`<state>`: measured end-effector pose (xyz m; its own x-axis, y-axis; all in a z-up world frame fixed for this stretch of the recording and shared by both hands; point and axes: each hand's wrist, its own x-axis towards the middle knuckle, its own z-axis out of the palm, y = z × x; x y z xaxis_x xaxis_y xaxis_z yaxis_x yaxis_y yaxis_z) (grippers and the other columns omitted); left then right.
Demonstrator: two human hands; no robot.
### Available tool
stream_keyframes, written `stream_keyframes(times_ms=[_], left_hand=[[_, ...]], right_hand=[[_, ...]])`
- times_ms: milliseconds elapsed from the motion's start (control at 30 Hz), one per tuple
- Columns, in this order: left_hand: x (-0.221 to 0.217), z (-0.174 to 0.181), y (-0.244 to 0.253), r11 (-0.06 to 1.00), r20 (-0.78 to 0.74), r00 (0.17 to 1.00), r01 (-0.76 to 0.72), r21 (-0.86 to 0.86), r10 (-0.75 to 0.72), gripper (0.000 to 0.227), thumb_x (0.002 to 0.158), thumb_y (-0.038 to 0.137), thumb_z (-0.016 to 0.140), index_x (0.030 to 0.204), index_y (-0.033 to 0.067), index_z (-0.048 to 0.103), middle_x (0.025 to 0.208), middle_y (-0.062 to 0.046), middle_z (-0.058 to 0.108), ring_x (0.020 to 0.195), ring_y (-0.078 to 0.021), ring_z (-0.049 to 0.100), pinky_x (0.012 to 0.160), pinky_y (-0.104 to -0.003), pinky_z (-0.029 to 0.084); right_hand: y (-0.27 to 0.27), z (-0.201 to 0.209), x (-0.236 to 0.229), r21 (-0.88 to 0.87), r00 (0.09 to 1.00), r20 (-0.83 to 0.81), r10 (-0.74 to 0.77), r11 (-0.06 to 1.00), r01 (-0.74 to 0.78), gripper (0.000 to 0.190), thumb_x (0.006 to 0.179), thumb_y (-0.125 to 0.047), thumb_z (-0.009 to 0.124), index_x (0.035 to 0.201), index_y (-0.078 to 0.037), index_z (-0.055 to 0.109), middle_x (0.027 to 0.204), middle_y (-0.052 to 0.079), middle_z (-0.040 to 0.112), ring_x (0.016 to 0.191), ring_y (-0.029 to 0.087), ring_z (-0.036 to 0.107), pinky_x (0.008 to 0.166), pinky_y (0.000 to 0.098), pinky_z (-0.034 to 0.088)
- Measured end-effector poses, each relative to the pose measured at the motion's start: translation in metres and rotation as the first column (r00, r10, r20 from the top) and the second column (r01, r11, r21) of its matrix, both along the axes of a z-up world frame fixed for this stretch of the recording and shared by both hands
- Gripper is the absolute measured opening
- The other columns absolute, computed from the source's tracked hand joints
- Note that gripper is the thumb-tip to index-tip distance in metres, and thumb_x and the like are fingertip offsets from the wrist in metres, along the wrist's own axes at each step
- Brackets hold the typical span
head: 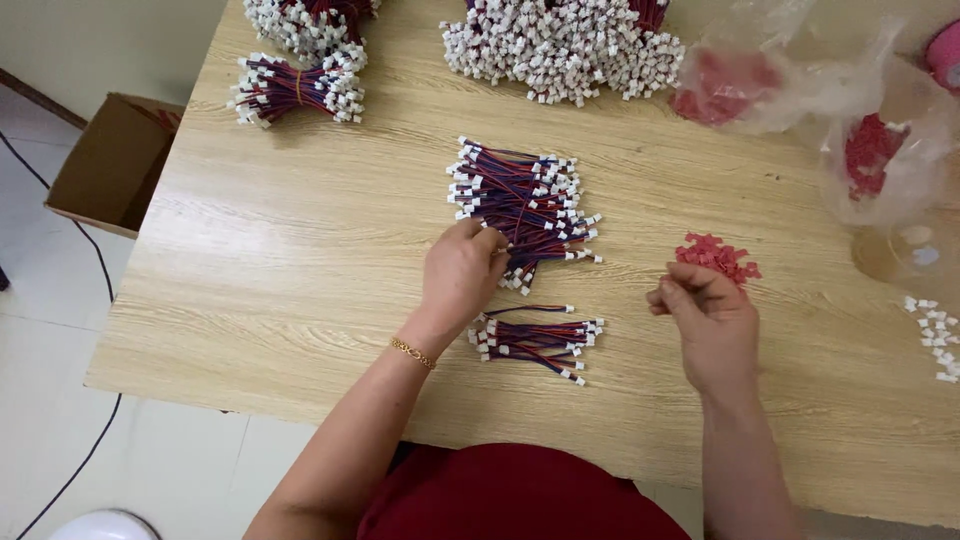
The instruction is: Sorting and bundling small electronic wire harnesses on a table
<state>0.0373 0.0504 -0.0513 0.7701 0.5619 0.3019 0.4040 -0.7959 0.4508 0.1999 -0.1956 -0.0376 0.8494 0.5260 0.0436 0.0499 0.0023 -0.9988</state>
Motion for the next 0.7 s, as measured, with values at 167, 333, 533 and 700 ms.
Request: stream_keyframes(times_ms=[167, 333, 533, 700], left_hand=[[-0.003, 0.006, -0.002, 0.999, 0.230, 0.972, 0.039, -0.012, -0.035, 0.012, 0.077, 0.016, 0.072, 0.088, 0.0176, 0.067, 0.076, -0.005, 0.063, 0.072, -0.0264, 0.067, 0.064, -0.037, 0.055], [-0.004, 0.043, -0.007, 0.992, 0.551, 0.830, 0.121, -0.028, -0.086, 0.015, 0.081, 0.008, 0.073, 0.089, 0.0201, 0.069, 0.080, 0.004, 0.066, 0.070, -0.0155, 0.066, 0.064, -0.027, 0.055], [-0.019, 0.042, -0.007, 0.899, 0.384, 0.923, 0.135, -0.416, 0.039, 0.009, 0.087, 0.012, 0.068, 0.095, 0.0142, 0.070, 0.081, -0.012, 0.070, 0.079, -0.0329, 0.069, 0.067, -0.042, 0.055], [-0.030, 0.061, -0.021, 0.732, 0.430, 0.891, 0.194, -0.652, 0.146, 0.012, 0.091, 0.014, 0.066, 0.099, 0.0067, 0.071, 0.078, -0.012, 0.069, 0.071, -0.0179, 0.064, 0.063, -0.033, 0.055]], right_hand=[[0.013, 0.004, -0.014, 0.087, 0.995, -0.096, 0.038, 0.996, -0.030, 0.017, 0.094, 0.002, 0.059, 0.111, 0.003, 0.057, 0.087, 0.014, 0.061, 0.076, 0.022, 0.068, 0.067, 0.0305, 0.061], [0.024, 0.022, -0.027, 0.139, 0.980, -0.181, 0.085, 0.989, -0.060, 0.023, 0.086, 0.005, 0.065, 0.108, 0.003, 0.057, 0.092, 0.016, 0.064, 0.084, 0.027, 0.071, 0.072, 0.0357, 0.063], [0.036, 0.036, -0.041, 0.073, 0.978, -0.166, 0.126, 0.991, -0.115, 0.024, 0.084, 0.004, 0.068, 0.106, 0.004, 0.060, 0.089, 0.016, 0.067, 0.078, 0.024, 0.071, 0.068, 0.0334, 0.062], [0.058, 0.063, -0.062, 0.052, 0.977, -0.076, 0.199, 0.979, -0.196, 0.025, 0.083, 0.004, 0.070, 0.106, 0.006, 0.062, 0.087, 0.018, 0.068, 0.076, 0.023, 0.072, 0.069, 0.0347, 0.063]])
